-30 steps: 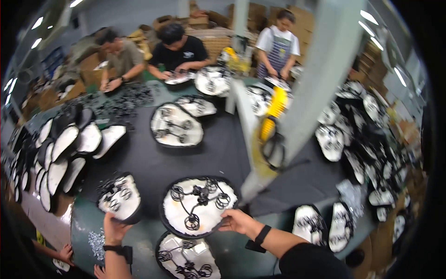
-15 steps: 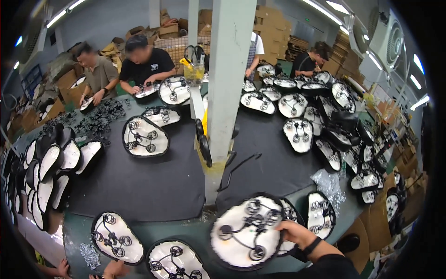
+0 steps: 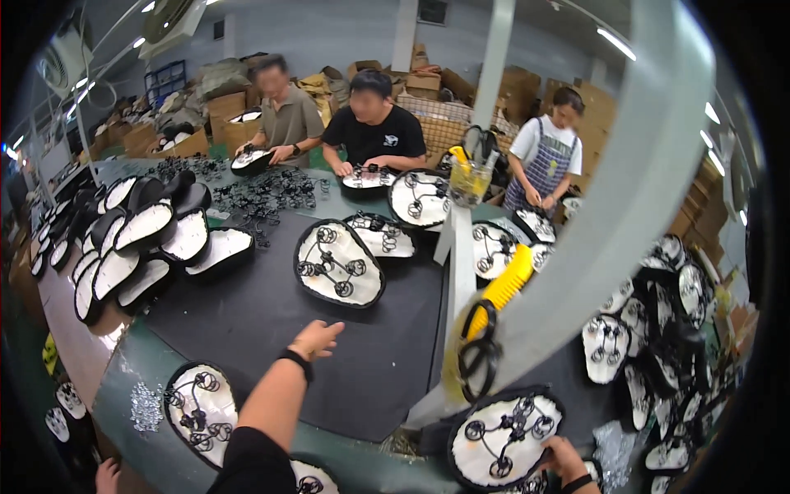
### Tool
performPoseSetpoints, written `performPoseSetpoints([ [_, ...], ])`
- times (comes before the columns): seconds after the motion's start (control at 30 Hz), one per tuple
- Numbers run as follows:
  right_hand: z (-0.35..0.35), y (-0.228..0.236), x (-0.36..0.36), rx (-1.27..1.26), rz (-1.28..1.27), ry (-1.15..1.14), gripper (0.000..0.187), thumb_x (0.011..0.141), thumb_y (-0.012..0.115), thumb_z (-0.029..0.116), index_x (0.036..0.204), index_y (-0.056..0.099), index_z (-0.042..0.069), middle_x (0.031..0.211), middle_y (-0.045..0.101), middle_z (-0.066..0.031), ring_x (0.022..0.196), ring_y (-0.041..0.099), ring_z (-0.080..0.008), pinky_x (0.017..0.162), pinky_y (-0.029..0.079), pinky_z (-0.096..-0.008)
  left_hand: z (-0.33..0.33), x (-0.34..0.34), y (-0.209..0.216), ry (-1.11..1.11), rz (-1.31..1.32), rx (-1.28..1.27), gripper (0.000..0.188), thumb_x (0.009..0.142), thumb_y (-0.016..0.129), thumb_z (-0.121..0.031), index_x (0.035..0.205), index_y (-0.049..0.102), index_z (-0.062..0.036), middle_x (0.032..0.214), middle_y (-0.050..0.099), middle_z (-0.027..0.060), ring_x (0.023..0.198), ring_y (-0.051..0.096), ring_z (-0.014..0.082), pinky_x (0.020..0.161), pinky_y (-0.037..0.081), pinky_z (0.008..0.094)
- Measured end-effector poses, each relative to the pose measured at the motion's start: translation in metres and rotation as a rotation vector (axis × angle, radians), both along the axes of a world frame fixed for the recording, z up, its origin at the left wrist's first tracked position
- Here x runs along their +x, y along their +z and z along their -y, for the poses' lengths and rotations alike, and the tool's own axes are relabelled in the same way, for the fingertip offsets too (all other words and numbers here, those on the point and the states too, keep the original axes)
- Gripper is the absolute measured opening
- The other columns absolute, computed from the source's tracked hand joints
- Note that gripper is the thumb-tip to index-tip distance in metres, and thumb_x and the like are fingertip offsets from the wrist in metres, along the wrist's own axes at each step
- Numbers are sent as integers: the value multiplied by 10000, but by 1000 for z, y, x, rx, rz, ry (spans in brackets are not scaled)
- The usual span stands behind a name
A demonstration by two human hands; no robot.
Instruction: The person picks up a bicycle seat, places it on the table, and presses small metal washers onto the metal frame by hand. After finishing, the person places the seat into a cardboard box and reaches for another to repeat the process.
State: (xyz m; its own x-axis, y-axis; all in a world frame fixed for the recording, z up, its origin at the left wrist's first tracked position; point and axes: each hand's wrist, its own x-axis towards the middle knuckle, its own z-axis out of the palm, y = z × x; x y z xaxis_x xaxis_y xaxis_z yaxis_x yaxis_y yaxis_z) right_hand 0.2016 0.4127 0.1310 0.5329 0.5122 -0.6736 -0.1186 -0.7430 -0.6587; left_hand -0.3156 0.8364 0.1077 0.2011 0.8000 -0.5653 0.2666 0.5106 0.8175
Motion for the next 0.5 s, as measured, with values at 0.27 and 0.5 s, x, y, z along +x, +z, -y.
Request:
performPoseSetpoints([
  [0.27,-22,12,-65,-108,-15,-68,245,933,651,354,858,688,123,600,546,28,437,445,-100,387,317,-271,-78,109,-78,585,502,-15,521,988,681,-237,1363,487,69,1295,575,191,1135,634,352,980,557,494],
  [0.5,-19,1,-61,-118,-5,-114,207,928,667,308,930,702,104,668,612,-1,481,514,-119,418,389,-266,-107,96,-67,667,856,-142,228,914,771,-207,814,586,-118,705,526,-8,608,547,142,589,508,326],
])
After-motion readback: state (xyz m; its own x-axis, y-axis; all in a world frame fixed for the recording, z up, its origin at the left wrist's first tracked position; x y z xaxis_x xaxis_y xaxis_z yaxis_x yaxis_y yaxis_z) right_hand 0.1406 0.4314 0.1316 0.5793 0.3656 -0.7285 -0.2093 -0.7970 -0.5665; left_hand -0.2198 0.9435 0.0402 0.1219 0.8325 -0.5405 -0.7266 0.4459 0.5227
